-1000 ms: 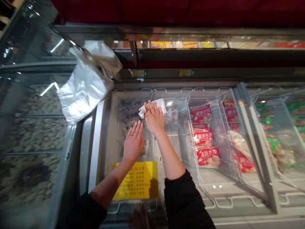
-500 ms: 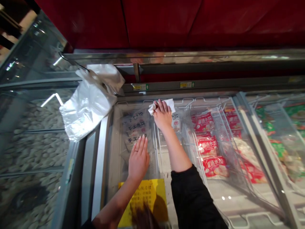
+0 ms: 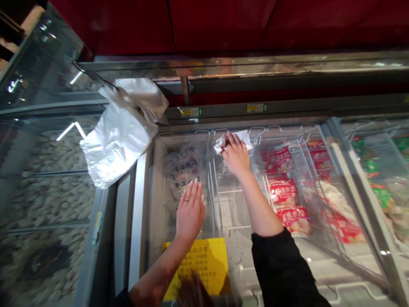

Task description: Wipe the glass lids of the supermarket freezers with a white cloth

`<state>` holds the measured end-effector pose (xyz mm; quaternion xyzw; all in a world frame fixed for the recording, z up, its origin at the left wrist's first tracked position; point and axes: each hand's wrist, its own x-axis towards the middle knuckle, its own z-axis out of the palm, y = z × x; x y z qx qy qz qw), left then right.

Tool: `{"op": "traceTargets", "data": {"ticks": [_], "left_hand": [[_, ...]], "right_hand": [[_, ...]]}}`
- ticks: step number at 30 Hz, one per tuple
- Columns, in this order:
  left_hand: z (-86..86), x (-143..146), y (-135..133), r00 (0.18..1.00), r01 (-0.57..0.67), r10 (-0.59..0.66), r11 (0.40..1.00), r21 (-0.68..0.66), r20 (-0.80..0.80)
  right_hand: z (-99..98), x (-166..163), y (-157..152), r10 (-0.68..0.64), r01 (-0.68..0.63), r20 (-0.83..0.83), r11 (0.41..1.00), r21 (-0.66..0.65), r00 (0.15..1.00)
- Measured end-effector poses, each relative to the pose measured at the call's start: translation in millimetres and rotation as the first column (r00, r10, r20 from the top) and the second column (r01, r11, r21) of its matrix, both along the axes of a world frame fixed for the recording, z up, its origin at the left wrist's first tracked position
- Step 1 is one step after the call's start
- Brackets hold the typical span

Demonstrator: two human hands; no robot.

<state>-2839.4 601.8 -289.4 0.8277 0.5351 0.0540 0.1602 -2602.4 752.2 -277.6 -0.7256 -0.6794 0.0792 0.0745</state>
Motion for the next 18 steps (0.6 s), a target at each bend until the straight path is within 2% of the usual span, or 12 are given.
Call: {"op": "traceTargets", "data": {"ticks": [3,5,8,10,11,14,16,18], "left_hand": [[4.9,0,2,1.000,-0.007,0.007,0.999,-0.052,-0.003],[9.2,1,3,1.000,-0.007,0.006,0.996,-0.092,-0.008],[14.4,1,4,1.000,-0.007,0.007,0.994,-0.111,0.003],[15.6,1,4,1.000,-0.012,0.014,0.996,-0.086,0.023],[15.7,1,3,0.999,-0.015,0.018,0.997,-0.071,0.036],[15.0,2,3,0.995,-0.035,0.040,0.998,-0.053,0.094],[14.5,2,3,0.989,-0.054,0.061,0.997,-0.053,0.136],[14.0,3,4,0.983,-0.076,0.080,0.997,-0.030,0.168]], "right_hand": [[-4.1,-15,39,-0.075,0.075,-0.017,0.997,0.020,0.997],[-4.0,-36,45,-0.050,0.050,-0.032,0.999,0.017,0.998],[0.6,-60,17,0.131,-0.132,-0.045,0.991,-0.016,0.990],[4.3,-57,-16,0.224,-0.227,-0.056,0.973,-0.047,0.973],[5.7,-49,-33,0.225,-0.228,-0.060,0.972,-0.059,0.973],[6.7,-9,-67,0.060,-0.064,-0.051,0.996,-0.064,0.997],[6.2,14,-70,-0.062,0.059,-0.042,0.996,-0.059,0.997],[6.4,22,-62,-0.148,0.145,-0.029,0.986,-0.081,0.989]]}}
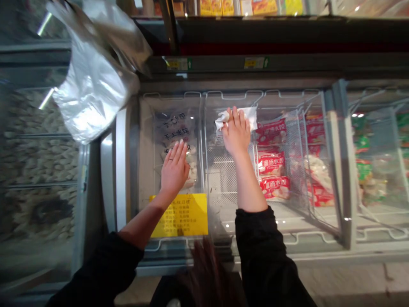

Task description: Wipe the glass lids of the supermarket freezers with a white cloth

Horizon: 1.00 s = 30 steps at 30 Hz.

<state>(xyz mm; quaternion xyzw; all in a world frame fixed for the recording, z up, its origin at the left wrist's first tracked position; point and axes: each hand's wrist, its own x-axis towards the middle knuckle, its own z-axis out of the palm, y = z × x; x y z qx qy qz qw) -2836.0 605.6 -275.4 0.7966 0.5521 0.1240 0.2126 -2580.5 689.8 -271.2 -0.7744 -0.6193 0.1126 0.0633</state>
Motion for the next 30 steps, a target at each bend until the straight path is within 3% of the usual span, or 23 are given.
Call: {"op": "traceTargets", "data": {"ticks": [2,5,10,14,16,19,21,23,27,30], "left_hand": [[-0.9,1,0,1.000,-0.019,0.019,0.999,0.037,0.015],[-3.1,2,1,0.999,-0.029,0.028,0.997,0.068,0.021],[-8.3,1,1,0.997,-0.047,0.042,0.995,0.085,0.062],[-12.9,1,1,0.994,-0.056,0.048,0.996,0.076,0.100],[-14.7,1,2,0.993,-0.059,0.052,0.996,0.067,0.111],[-16.4,0,3,0.991,-0.069,0.062,0.996,0.061,0.119],[-16.8,0,4,0.990,-0.074,0.066,0.995,0.060,0.123],[-17.0,0,5,0.989,-0.077,0.069,0.996,0.053,0.131],[-18.4,0,6,0.986,-0.089,0.084,0.995,0.035,0.144],[-20.2,2,6,0.987,-0.106,0.102,0.994,0.024,0.126]], "right_hand": [[1.5,-9,6,-0.027,0.028,0.004,0.999,-0.038,1.000],[5.2,-41,-12,0.095,-0.096,-0.028,0.994,-0.046,0.995],[10.5,-70,-120,0.371,-0.373,-0.053,0.927,-0.031,0.927],[12.2,-33,-190,0.422,-0.426,-0.059,0.901,-0.083,0.904],[12.3,-7,-196,0.363,-0.365,-0.043,0.927,-0.083,0.931],[11.6,12,-181,0.218,-0.218,0.002,0.974,-0.055,0.976],[11.2,4,-173,0.166,-0.164,0.022,0.985,-0.047,0.986],[10.7,-15,-180,0.204,-0.203,0.020,0.978,-0.052,0.979],[9.2,-44,-242,0.481,-0.482,-0.028,0.875,-0.040,0.876],[8.7,-31,-298,0.589,-0.592,-0.059,0.804,-0.062,0.806]]}}
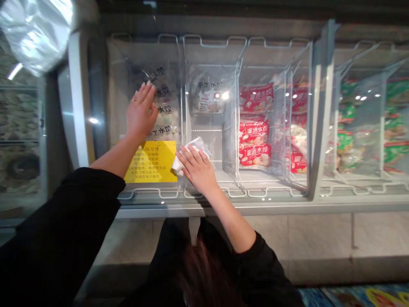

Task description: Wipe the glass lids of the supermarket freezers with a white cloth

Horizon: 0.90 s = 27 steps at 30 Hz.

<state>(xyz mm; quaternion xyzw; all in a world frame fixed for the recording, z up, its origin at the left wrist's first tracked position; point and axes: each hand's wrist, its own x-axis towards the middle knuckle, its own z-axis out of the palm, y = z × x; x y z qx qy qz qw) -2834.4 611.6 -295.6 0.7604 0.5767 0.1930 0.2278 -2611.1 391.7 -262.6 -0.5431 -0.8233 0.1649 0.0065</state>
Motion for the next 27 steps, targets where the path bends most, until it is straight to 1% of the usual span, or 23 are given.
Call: {"op": "traceTargets", "data": {"ticks": [2,4,6,8,9,11,12,14,16,18,19,21,23,25,27], "left_hand": [[-0.9,1,0,1.000,-0.008,0.008,1.000,-0.024,-0.010],[-1.3,2,1,1.000,-0.012,0.011,0.998,-0.056,-0.016],[-0.9,6,1,0.999,-0.010,0.007,0.996,-0.085,-0.037],[0.6,13,-2,0.998,-0.024,0.017,0.994,-0.108,-0.066],[1.9,18,-7,0.996,-0.034,0.024,0.993,-0.113,-0.083],[5.7,29,-25,0.993,-0.044,0.032,0.994,-0.105,-0.115],[8.2,36,-39,0.991,-0.043,0.031,0.994,-0.097,-0.127],[14.0,48,-74,0.989,-0.033,0.020,0.996,-0.083,-0.146],[19.7,57,-116,0.988,-0.044,0.030,0.995,-0.086,-0.152],[23.2,64,-155,0.982,-0.064,0.044,0.993,-0.104,-0.182],[23.5,66,-171,0.980,-0.093,0.072,0.990,-0.106,-0.184],[21.3,67,-193,0.977,-0.151,0.131,0.982,-0.111,-0.168],[16.8,67,-202,0.975,-0.193,0.177,0.975,-0.113,-0.135],[12.6,66,-203,0.975,-0.206,0.195,0.972,-0.113,-0.103],[10.5,65,-201,0.976,-0.207,0.198,0.972,-0.111,-0.087]], "right_hand": [[-0.6,21,-20,-0.003,0.004,0.011,1.000,-0.018,1.000],[-2.2,39,-20,-0.069,0.069,0.030,0.998,-0.010,0.997],[-5.2,47,-4,-0.177,0.176,0.036,0.984,0.023,0.984],[-8.8,41,17,-0.275,0.273,0.018,0.960,0.061,0.961],[-10.3,33,25,-0.299,0.298,0.002,0.952,0.074,0.954],[-11.5,16,30,-0.283,0.285,-0.033,0.955,0.083,0.959],[-11.0,8,25,-0.249,0.252,-0.046,0.965,0.076,0.967],[-7.3,-2,5,-0.155,0.158,-0.061,0.987,0.042,0.986],[-1.1,1,-23,-0.053,0.052,-0.072,0.999,-0.013,0.996],[5.3,17,-51,0.023,-0.029,-0.077,0.997,-0.076,0.997],[7.8,28,-61,0.039,-0.047,-0.075,0.993,-0.107,0.996],[10.5,53,-74,0.015,-0.024,-0.057,0.988,-0.154,0.998],[10.3,71,-76,-0.057,0.050,-0.038,0.985,-0.165,0.998],[8.2,75,-70,-0.141,0.135,-0.029,0.980,-0.147,0.990],[5.9,64,-62,-0.215,0.210,-0.028,0.970,-0.121,0.976]]}}
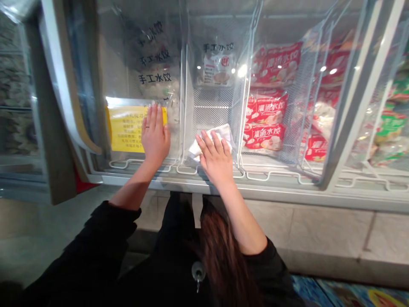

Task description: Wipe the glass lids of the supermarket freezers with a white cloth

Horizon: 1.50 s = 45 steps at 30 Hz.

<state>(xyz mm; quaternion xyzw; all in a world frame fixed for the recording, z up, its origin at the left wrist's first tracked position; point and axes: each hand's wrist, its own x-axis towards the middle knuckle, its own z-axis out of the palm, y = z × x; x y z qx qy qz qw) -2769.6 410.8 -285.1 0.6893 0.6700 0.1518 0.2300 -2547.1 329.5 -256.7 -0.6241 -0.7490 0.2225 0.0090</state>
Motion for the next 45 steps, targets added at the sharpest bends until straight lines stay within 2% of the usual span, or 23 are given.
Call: {"op": "traceTargets", "data": {"ticks": [3,6,9,11,13,16,19,21,23,25,28,31,34,38,41,43,45], "left_hand": [[0.6,0,2,0.999,0.010,-0.010,1.000,-0.009,-0.033],[1.8,-1,1,0.996,0.017,-0.018,1.000,-0.005,-0.086],[1.0,-1,0,0.997,0.012,-0.012,1.000,0.006,-0.081],[-0.2,-2,0,0.999,0.007,-0.007,1.000,0.004,-0.049],[-1.3,-2,1,1.000,-0.001,0.001,1.000,0.009,-0.030],[-2.5,-2,1,1.000,-0.008,0.008,1.000,0.013,-0.006],[-3.5,-2,0,1.000,-0.018,0.018,1.000,0.009,0.000],[-4.4,-1,0,0.999,-0.021,0.022,1.000,0.023,-0.024],[-5.0,-2,0,0.999,-0.011,0.013,0.999,0.046,-0.042],[-5.0,-2,0,0.999,-0.005,0.008,0.998,0.058,-0.042],[-3.6,-3,-1,0.999,-0.008,0.010,0.999,0.054,-0.033],[-2.5,-3,-1,1.000,-0.007,0.008,0.998,0.056,-0.025],[-3.4,-4,-2,1.000,-0.002,0.004,0.997,0.073,-0.023],[-6.1,-4,-2,0.998,-0.003,0.010,0.994,0.113,-0.055],[-6.5,-5,-3,0.996,0.010,0.001,0.992,0.129,-0.088],[-5.4,-4,-3,0.995,0.017,-0.004,0.991,0.130,-0.101],[-3.8,-4,-3,0.994,0.019,-0.006,0.992,0.126,-0.105]], "right_hand": [[-0.9,-32,4,-0.006,0.006,-0.011,1.000,0.019,1.000],[0.9,-51,-8,0.163,-0.163,-0.073,0.987,0.012,0.984],[3.1,-37,-31,0.292,-0.294,-0.129,0.956,0.005,0.948],[4.1,-10,-45,0.292,-0.297,-0.133,0.955,-0.016,0.947],[4.4,19,-53,0.227,-0.231,-0.100,0.972,-0.037,0.969],[2.3,44,-48,0.043,-0.043,-0.016,0.999,-0.013,0.999],[-2.4,32,-30,-0.143,0.143,-0.001,0.988,0.057,0.990],[-4.1,12,-20,-0.187,0.189,-0.026,0.979,0.082,0.982],[-2.9,-6,-18,-0.115,0.118,-0.051,0.990,0.071,0.992],[0.3,-11,-26,0.028,-0.025,-0.068,0.999,0.047,0.997],[3.9,9,-47,0.189,-0.188,-0.070,0.982,0.024,0.979],[2.8,44,-59,0.190,-0.189,-0.039,0.982,0.030,0.981],[-1.1,63,-40,0.053,-0.053,0.002,0.997,0.062,0.999],[-5.2,40,20,-0.128,0.125,0.010,0.984,0.125,0.992],[-5.5,10,48,-0.085,0.089,-0.031,0.989,0.121,0.996],[-5.0,2,47,0.004,0.002,-0.057,0.994,0.109,0.998],[-4.5,9,34,0.102,-0.095,-0.065,0.990,0.108,0.993]]}}
